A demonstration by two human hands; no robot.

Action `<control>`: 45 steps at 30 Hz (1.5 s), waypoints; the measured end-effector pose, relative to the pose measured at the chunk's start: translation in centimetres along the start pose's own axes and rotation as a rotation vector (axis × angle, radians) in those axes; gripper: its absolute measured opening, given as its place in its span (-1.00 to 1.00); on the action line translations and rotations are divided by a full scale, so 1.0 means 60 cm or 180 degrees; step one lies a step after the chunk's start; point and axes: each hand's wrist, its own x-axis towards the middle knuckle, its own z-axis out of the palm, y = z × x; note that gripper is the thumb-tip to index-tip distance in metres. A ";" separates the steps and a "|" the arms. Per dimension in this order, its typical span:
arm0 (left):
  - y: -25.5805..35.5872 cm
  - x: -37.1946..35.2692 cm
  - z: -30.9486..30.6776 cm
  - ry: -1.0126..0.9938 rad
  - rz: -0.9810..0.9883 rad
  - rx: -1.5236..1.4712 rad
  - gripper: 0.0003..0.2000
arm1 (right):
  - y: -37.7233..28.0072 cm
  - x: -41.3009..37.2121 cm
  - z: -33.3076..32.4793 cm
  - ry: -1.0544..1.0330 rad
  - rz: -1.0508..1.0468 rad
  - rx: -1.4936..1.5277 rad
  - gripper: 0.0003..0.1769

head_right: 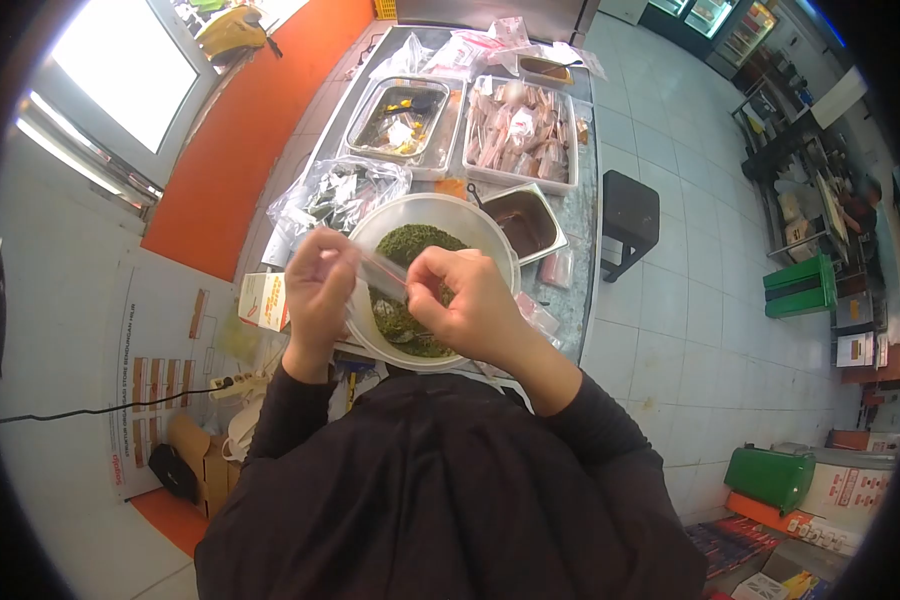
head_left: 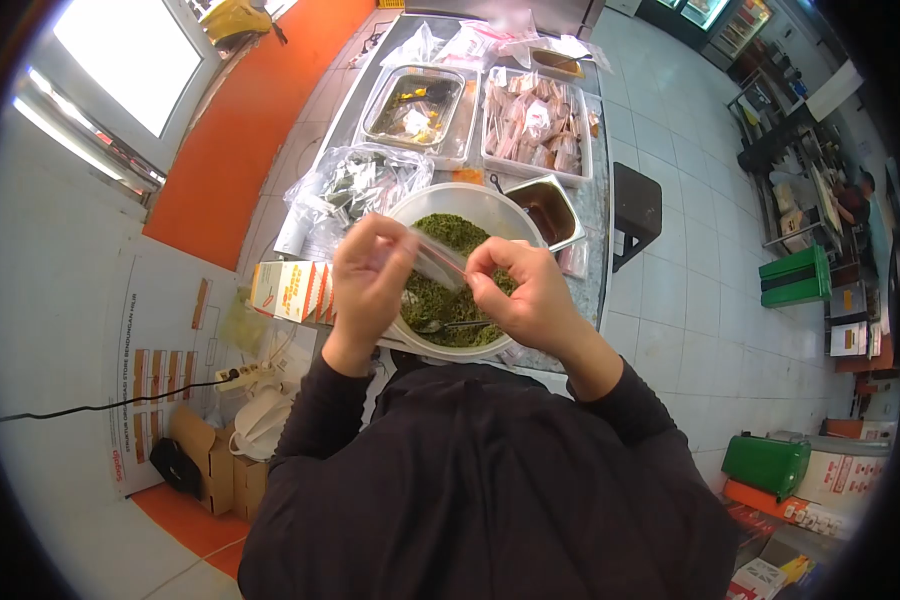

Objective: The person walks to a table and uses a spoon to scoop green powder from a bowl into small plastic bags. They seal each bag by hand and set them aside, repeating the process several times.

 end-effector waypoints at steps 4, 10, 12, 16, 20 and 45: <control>-0.024 0.076 -0.079 0.0707 0.0074 0.0303 -0.93 | 0.025 -0.019 -0.012 0.0337 0.0424 0.0023 -0.89; -0.127 0.117 -0.154 0.0818 0.0041 0.2343 -0.41 | 0.038 -0.026 0.004 0.0467 0.0531 0.0350 -0.88; -0.077 0.089 -0.094 0.0649 -0.1014 0.0605 -0.51 | 0.030 -0.015 0.011 0.0408 0.0323 0.0128 -0.84; -0.028 0.042 0.006 0.0325 -0.1632 -0.1098 -0.63 | 0.025 0.001 0.037 0.0164 0.0035 -0.0314 -0.73; -0.018 0.020 0.041 -0.0043 -0.1697 -0.1690 -0.63 | 0.032 -0.001 0.055 0.0290 0.0189 -0.0028 -0.78; -0.004 -0.052 0.070 -0.0670 -0.1383 -0.0406 -0.84 | 0.049 -0.065 -0.059 0.0025 -0.1315 -0.2052 -0.73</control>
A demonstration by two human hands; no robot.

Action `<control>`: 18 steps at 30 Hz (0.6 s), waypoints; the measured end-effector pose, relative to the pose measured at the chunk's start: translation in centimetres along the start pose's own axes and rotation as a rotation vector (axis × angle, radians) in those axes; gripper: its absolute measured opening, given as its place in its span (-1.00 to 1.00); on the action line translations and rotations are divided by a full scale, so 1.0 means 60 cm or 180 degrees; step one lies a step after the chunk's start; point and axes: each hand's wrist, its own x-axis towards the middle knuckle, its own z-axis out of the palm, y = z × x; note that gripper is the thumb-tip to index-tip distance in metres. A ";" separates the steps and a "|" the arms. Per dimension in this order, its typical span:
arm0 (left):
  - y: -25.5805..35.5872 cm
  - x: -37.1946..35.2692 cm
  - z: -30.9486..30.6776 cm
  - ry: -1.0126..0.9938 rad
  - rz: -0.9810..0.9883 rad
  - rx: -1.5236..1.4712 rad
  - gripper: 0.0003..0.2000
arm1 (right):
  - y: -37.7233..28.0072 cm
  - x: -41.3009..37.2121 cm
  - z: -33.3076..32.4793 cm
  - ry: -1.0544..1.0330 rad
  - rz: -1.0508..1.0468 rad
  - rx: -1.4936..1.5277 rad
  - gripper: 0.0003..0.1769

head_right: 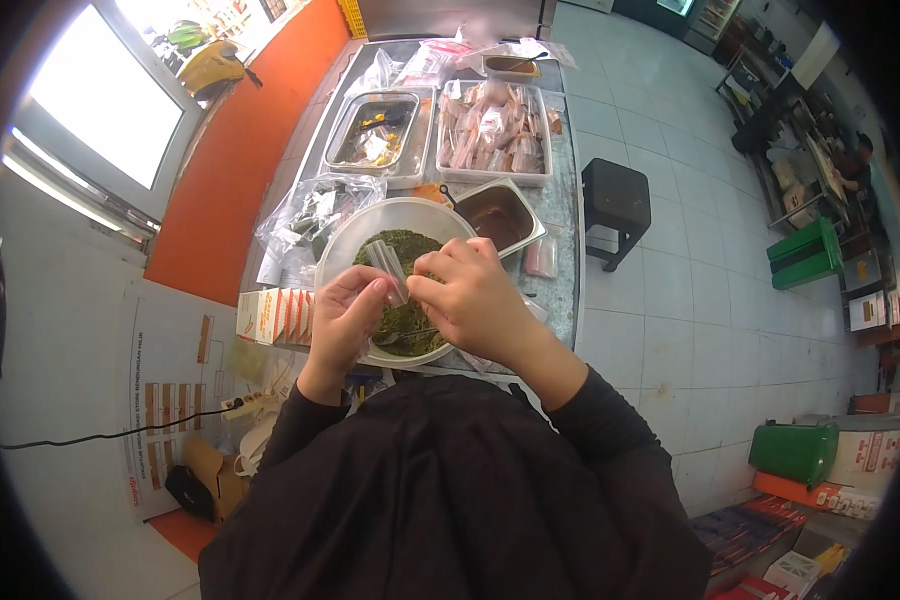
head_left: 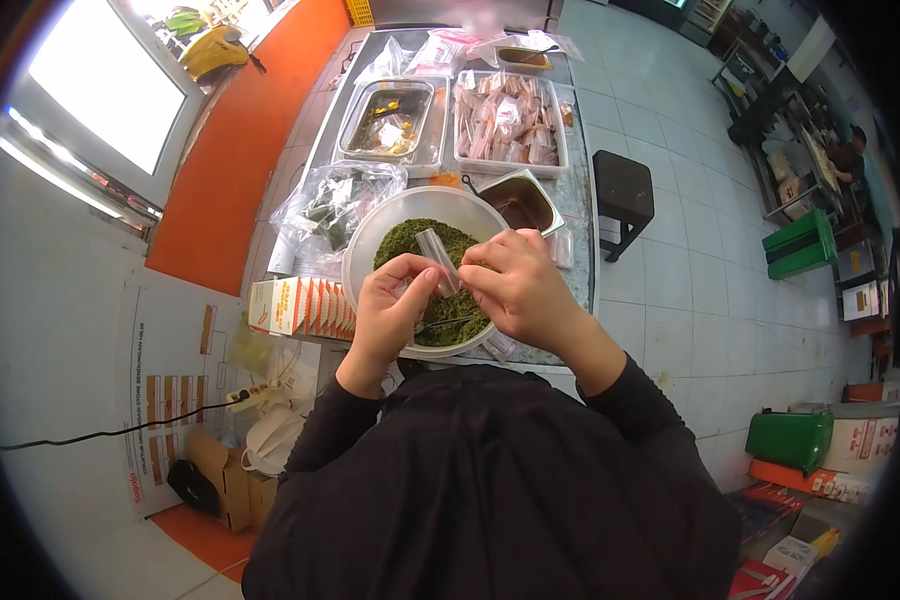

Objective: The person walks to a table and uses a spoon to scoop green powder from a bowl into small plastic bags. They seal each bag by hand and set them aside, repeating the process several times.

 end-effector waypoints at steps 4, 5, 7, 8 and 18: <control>-0.014 -0.001 -0.005 -0.0159 0.0147 0.0134 -0.90 | -0.005 -0.011 -0.006 -0.0048 0.0287 0.0256 -0.72; -0.013 -0.004 -0.001 -0.0170 0.0148 0.0139 -0.90 | -0.012 -0.010 -0.009 0.0023 0.0352 0.0496 -0.71; -0.016 -0.005 0.009 -0.0266 0.0189 0.0028 -0.91 | -0.029 -0.004 -0.020 0.0169 0.0474 0.0967 -0.68; -0.020 -0.004 0.019 -0.0354 0.0222 -0.0088 -0.92 | -0.034 -0.002 -0.023 -0.0032 0.0708 0.1226 -0.67; 0.003 -0.010 0.008 -0.0989 -0.0670 -0.0120 -0.79 | -0.010 -0.014 -0.021 -0.0866 0.2019 0.3169 -0.72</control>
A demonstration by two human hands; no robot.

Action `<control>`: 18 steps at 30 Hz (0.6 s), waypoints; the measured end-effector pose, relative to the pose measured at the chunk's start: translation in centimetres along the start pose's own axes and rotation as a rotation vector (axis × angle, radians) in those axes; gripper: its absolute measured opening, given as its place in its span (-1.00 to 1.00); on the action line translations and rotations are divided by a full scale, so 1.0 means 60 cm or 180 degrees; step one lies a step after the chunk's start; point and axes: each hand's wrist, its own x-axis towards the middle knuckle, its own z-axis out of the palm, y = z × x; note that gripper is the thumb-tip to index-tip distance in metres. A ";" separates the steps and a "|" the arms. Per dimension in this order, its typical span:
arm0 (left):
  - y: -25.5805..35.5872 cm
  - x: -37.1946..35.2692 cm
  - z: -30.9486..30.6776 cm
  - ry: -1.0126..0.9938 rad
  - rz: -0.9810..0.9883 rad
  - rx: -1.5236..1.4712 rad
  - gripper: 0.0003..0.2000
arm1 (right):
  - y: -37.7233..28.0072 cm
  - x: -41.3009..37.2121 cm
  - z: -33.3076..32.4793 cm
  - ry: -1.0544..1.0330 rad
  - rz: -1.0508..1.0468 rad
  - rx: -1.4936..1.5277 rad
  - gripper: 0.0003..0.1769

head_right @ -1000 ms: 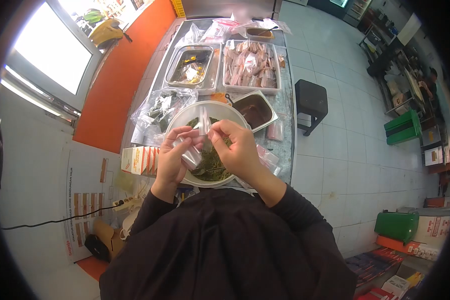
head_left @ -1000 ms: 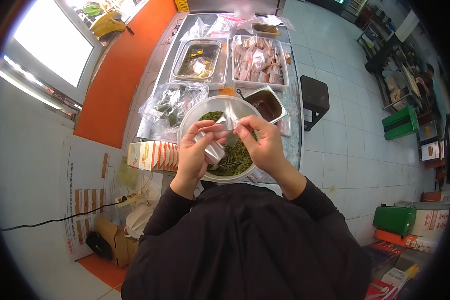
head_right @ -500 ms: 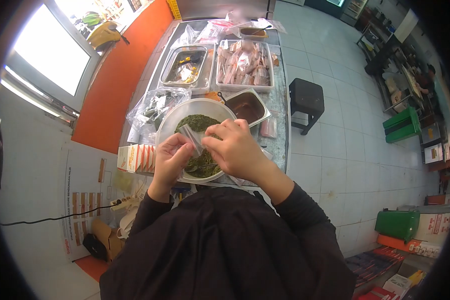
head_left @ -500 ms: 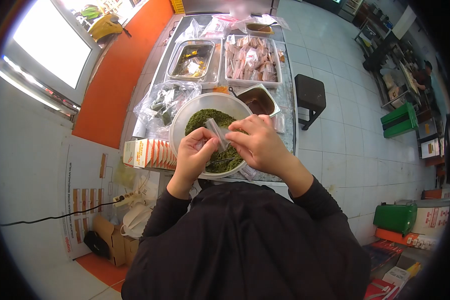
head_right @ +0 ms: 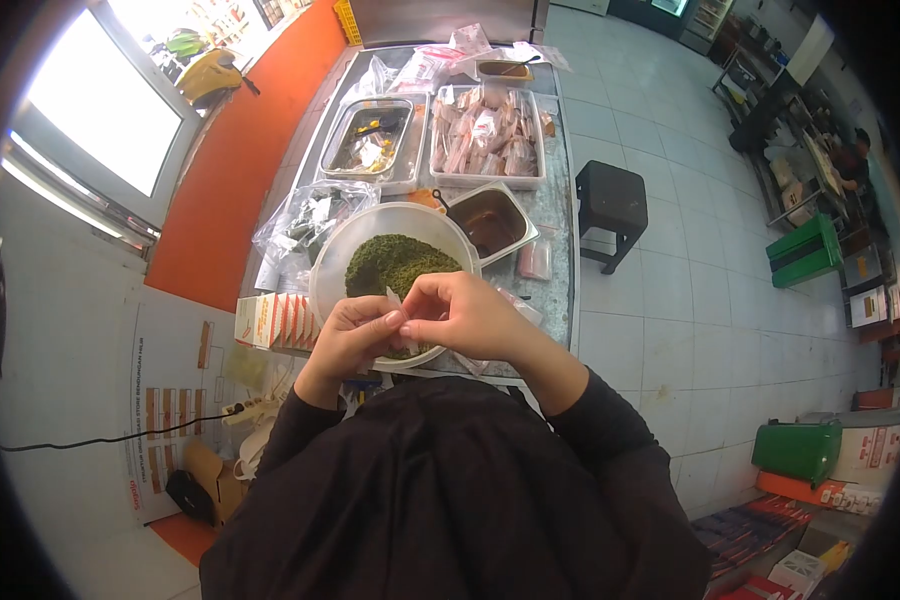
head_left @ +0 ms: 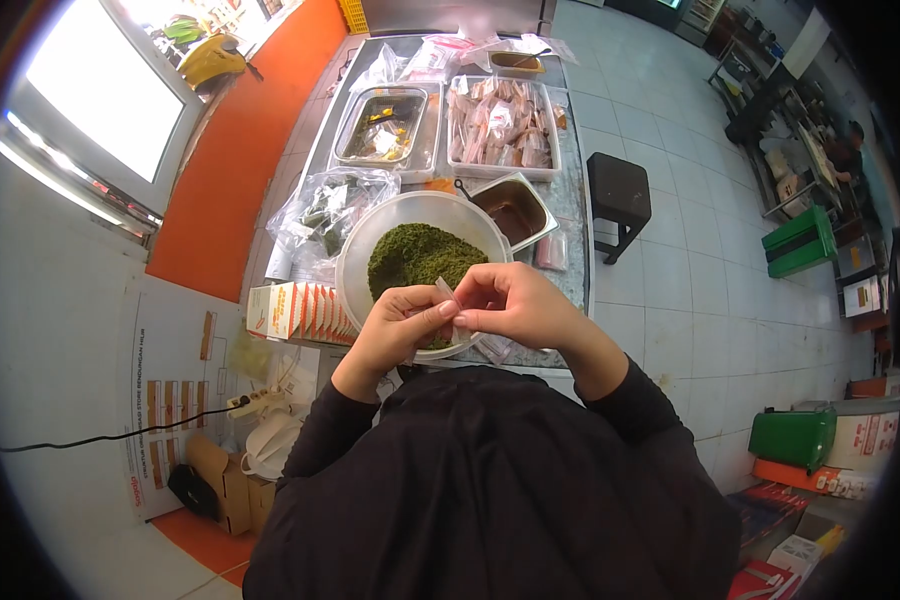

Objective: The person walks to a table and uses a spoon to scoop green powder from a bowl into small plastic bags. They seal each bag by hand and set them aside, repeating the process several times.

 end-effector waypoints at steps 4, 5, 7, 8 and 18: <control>-0.004 0.005 0.005 0.0247 0.0142 0.0284 -0.79 | 0.012 0.008 0.014 0.0247 0.0161 -0.0406 -0.72; -0.005 0.008 0.005 0.0281 0.0274 0.0295 -0.79 | 0.005 0.008 0.016 0.0198 0.0084 -0.0554 -0.73; 0.001 0.010 0.004 0.0304 0.0329 0.0541 -0.80 | -0.015 0.004 0.017 0.0107 -0.0070 -0.0850 -0.76; 0.004 0.010 0.004 0.0313 0.0356 0.0663 -0.80 | -0.015 0.005 0.017 0.0102 -0.0041 -0.0866 -0.76; -0.001 0.014 0.000 0.0088 0.0463 0.0986 -0.82 | 0.017 0.009 -0.002 -0.0085 0.0324 -0.0328 -0.84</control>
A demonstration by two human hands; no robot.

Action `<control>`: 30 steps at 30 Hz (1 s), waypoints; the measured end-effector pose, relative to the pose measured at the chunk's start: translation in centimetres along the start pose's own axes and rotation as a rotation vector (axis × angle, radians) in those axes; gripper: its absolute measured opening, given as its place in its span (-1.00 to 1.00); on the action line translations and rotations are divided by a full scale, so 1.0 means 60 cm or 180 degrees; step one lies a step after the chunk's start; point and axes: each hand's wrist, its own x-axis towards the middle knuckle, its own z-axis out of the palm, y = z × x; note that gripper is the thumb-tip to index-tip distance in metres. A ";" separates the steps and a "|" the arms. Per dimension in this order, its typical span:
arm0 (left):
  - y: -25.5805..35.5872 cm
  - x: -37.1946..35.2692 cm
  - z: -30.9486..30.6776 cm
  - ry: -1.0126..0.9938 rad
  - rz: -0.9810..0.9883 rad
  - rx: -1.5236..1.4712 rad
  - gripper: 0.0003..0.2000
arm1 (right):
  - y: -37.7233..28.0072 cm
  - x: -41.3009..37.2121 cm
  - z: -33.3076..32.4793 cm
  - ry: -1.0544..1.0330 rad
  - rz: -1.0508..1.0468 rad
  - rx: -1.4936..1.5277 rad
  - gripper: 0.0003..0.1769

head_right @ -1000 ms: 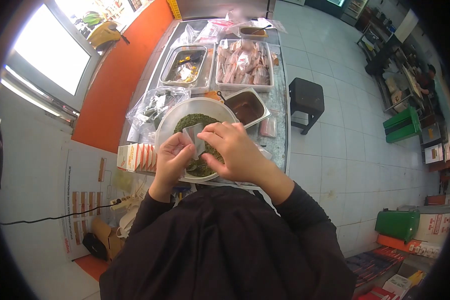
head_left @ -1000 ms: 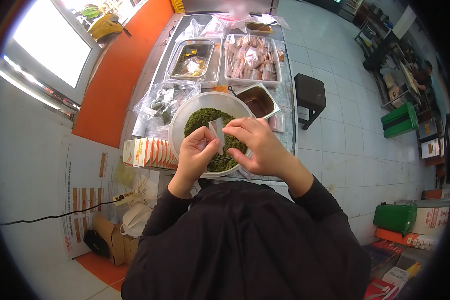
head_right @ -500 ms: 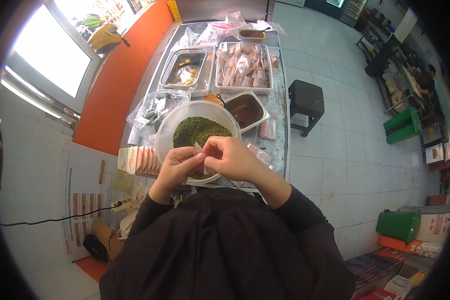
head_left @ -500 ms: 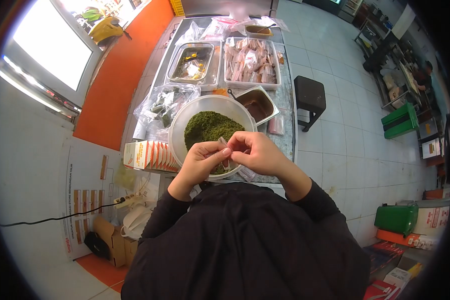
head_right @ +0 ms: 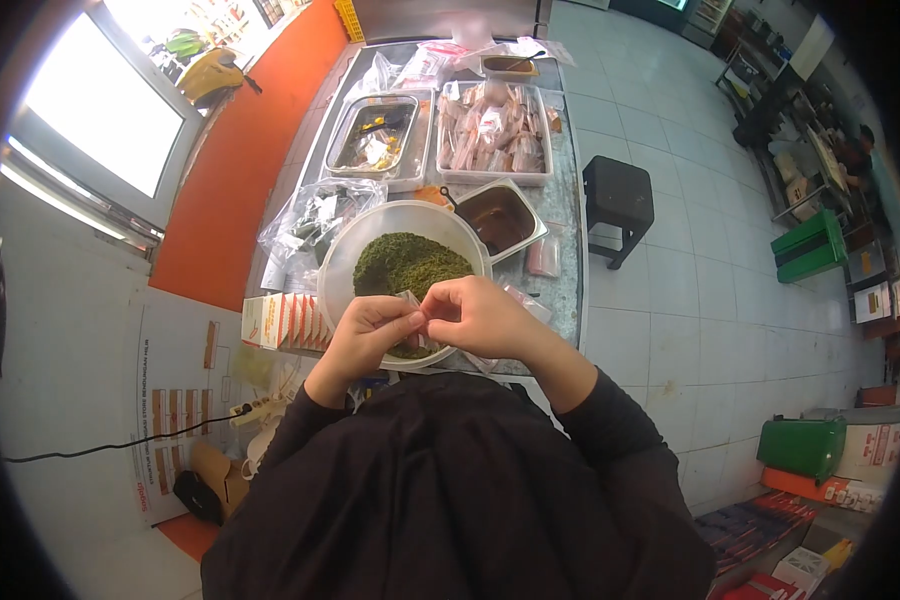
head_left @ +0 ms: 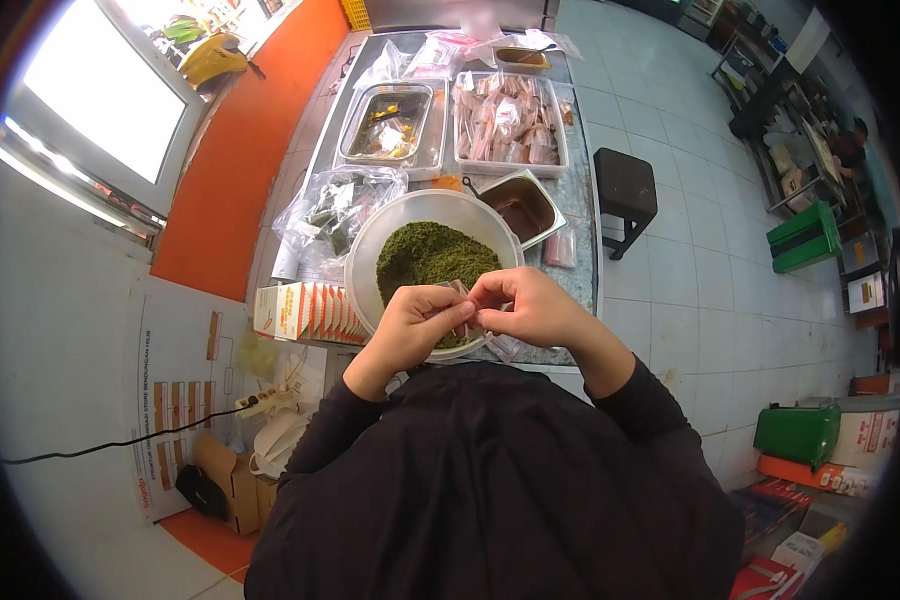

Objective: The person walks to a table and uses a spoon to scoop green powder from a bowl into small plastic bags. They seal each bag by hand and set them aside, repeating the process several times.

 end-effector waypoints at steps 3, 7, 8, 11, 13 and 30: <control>-0.005 -0.003 0.001 0.0071 -0.0102 0.0155 -0.84 | -0.004 0.000 0.010 0.0153 0.0021 -0.0478 -0.88; -0.016 0.002 0.004 0.0606 0.0347 0.1161 -0.86 | 0.007 0.010 0.036 0.0866 -0.0566 -0.1279 -0.86; -0.008 0.003 0.009 0.0836 0.0583 0.1677 -0.86 | 0.018 0.017 0.039 0.1214 -0.0638 -0.1607 -0.87; -0.006 0.009 0.012 0.1240 0.0920 0.2281 -0.80 | 0.029 0.036 0.052 0.2092 -0.0926 -0.2202 -0.92; -0.006 0.013 0.006 0.1355 0.0945 0.2259 -0.77 | 0.017 0.047 0.059 0.2462 -0.1233 -0.2080 -0.97; 0.015 -0.032 -0.081 0.0447 0.0365 0.2584 -0.43 | 0.045 0.106 0.081 0.0955 -0.0839 -0.1430 -0.60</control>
